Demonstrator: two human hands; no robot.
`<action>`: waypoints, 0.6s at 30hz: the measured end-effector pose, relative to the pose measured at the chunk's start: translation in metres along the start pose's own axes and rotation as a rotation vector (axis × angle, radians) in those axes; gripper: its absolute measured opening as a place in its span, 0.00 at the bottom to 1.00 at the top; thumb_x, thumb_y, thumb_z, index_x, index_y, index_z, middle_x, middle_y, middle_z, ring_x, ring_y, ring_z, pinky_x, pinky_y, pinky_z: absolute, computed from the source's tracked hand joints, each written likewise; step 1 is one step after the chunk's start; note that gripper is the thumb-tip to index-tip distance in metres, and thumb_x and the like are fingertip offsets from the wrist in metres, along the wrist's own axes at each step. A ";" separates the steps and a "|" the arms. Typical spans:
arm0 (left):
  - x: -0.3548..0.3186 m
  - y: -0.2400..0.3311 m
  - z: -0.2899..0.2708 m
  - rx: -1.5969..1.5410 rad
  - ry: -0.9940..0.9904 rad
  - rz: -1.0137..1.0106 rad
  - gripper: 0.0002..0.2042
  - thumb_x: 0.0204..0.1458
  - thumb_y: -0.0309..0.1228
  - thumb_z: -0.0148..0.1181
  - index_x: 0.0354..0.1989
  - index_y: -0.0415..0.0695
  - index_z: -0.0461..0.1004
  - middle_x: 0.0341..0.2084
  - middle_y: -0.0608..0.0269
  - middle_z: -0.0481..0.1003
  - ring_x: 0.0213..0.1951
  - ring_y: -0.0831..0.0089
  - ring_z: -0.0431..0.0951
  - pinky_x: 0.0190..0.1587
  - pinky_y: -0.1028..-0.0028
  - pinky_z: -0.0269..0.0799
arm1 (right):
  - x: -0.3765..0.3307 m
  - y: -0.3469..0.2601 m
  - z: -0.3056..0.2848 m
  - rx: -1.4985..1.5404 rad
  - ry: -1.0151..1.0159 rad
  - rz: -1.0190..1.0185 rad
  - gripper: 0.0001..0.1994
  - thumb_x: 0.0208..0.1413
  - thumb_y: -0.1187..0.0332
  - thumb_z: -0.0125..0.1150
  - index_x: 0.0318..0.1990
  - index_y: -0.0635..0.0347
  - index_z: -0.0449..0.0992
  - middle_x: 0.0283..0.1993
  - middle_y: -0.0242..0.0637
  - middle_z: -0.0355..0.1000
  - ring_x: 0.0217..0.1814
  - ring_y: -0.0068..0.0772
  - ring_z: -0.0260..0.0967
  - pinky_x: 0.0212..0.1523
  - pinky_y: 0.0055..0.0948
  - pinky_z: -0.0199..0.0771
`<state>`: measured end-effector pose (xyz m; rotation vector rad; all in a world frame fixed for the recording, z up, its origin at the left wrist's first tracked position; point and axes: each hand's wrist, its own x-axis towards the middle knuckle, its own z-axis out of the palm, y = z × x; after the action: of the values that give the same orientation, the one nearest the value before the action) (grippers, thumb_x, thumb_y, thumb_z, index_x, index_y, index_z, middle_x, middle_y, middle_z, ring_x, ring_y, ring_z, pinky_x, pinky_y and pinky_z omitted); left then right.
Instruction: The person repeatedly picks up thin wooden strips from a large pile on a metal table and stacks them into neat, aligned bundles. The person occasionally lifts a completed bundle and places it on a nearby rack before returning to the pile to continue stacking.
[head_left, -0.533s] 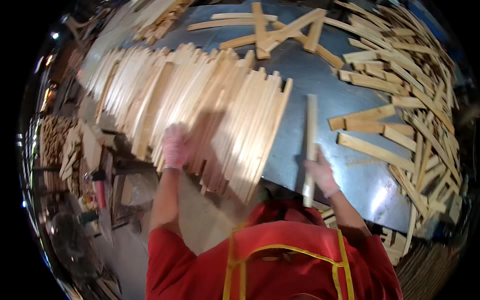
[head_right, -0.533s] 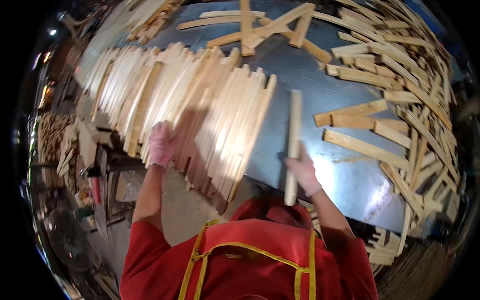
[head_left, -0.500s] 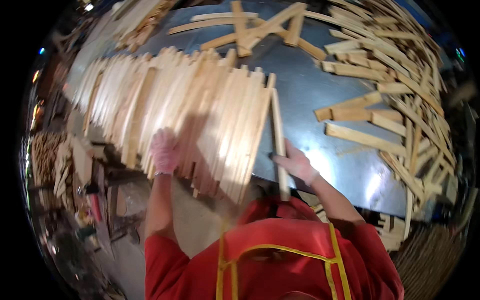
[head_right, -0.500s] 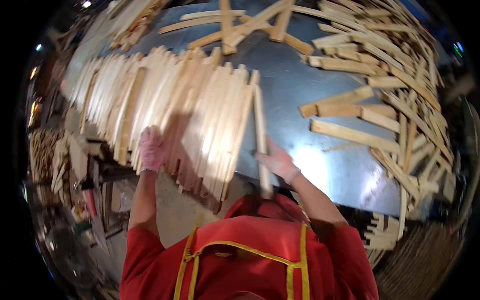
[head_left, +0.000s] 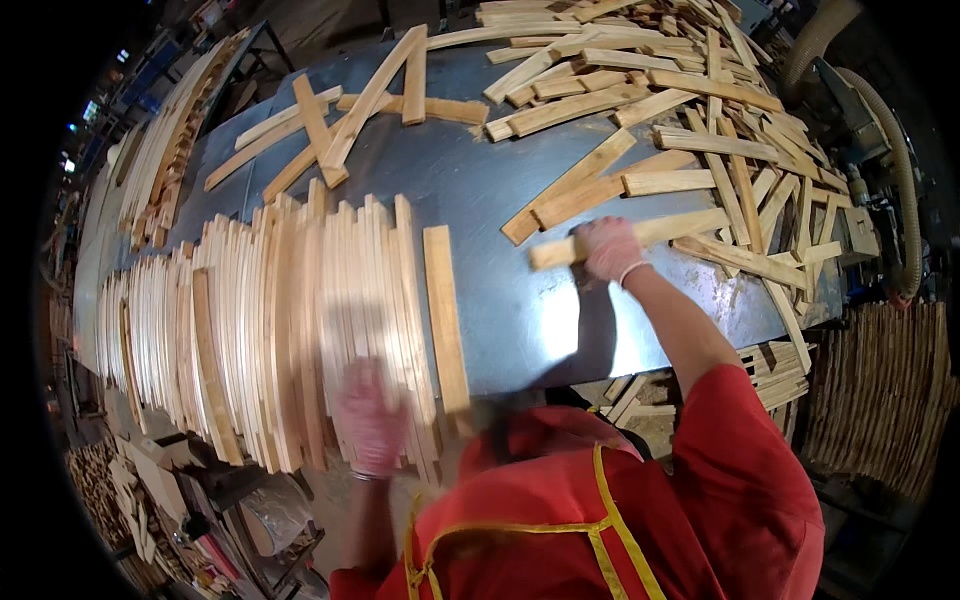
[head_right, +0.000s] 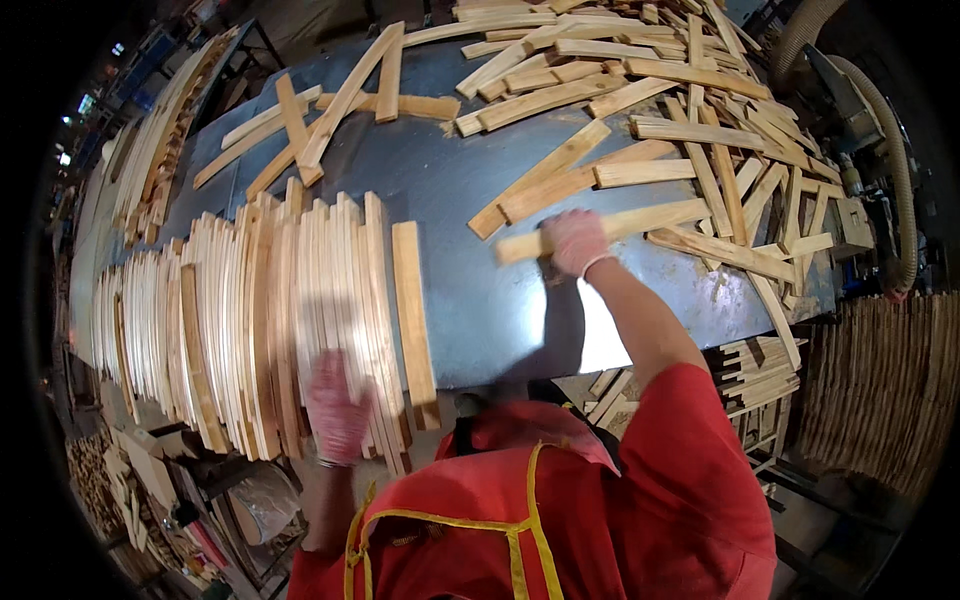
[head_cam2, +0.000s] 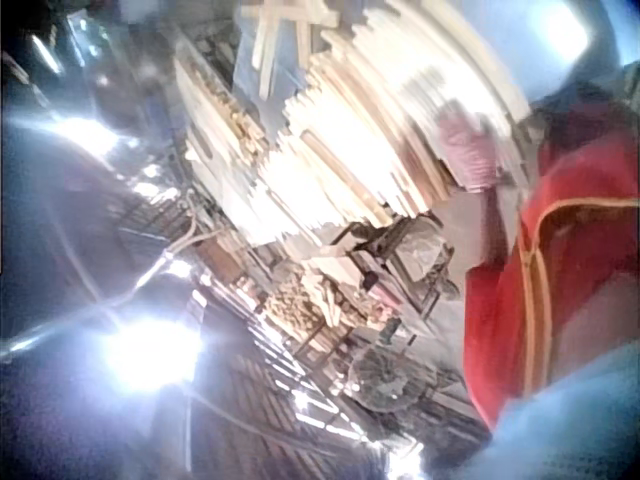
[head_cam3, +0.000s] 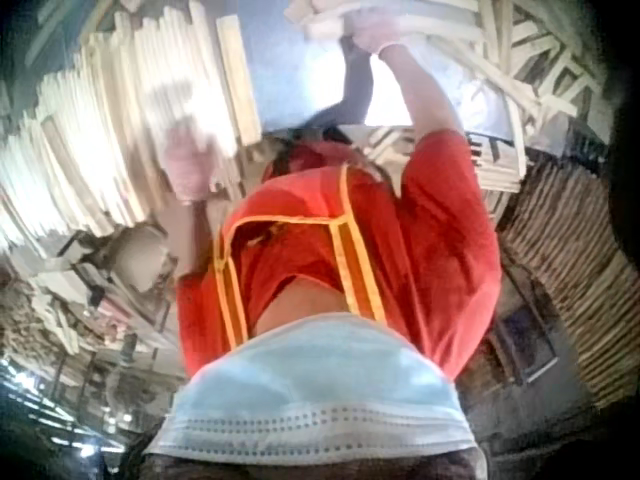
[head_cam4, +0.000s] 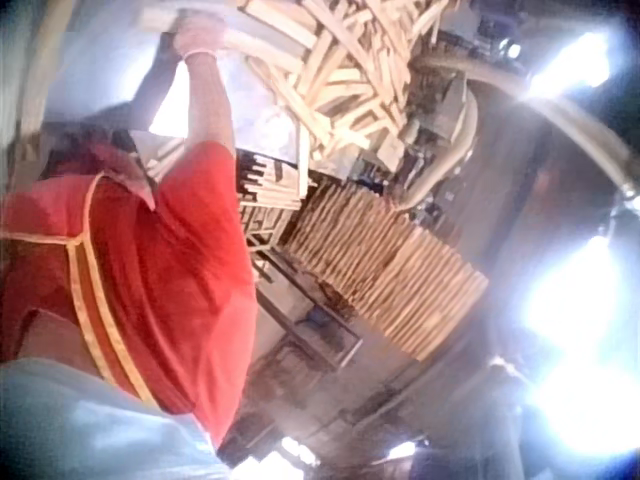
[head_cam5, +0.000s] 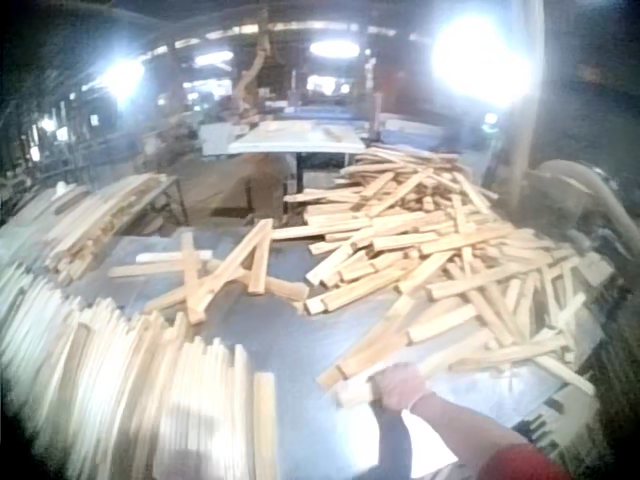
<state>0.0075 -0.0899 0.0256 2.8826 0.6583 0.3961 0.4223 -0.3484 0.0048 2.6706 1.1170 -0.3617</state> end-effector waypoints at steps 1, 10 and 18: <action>0.010 0.038 0.005 -0.141 -0.049 0.041 0.34 0.46 0.35 0.76 0.63 0.39 0.71 0.59 0.43 0.72 0.64 0.43 0.70 0.66 0.47 0.66 | -0.004 -0.020 -0.021 -0.025 -0.183 -0.161 0.17 0.54 0.56 0.69 0.50 0.47 0.83 0.46 0.37 0.83 0.55 0.48 0.81 0.58 0.49 0.76; 0.073 0.175 0.085 -0.054 -0.538 0.102 0.44 0.45 0.51 0.73 0.70 0.44 0.64 0.59 0.54 0.69 0.63 0.53 0.70 0.63 0.52 0.67 | 0.066 0.085 0.012 0.041 0.257 0.018 0.33 0.53 0.70 0.61 0.70 0.51 0.69 0.68 0.42 0.71 0.74 0.45 0.63 0.72 0.49 0.61; 0.040 0.165 0.071 -0.190 -0.522 0.056 0.29 0.56 0.37 0.62 0.66 0.42 0.66 0.40 0.48 0.79 0.37 0.48 0.82 0.40 0.53 0.81 | 0.058 0.104 -0.108 0.651 0.323 -0.184 0.29 0.61 0.60 0.64 0.68 0.61 0.71 0.59 0.42 0.79 0.62 0.48 0.76 0.61 0.41 0.76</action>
<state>0.1289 -0.2256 0.0011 2.6520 0.4208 -0.2711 0.5514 -0.3486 0.1002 3.2845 1.5679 -0.3869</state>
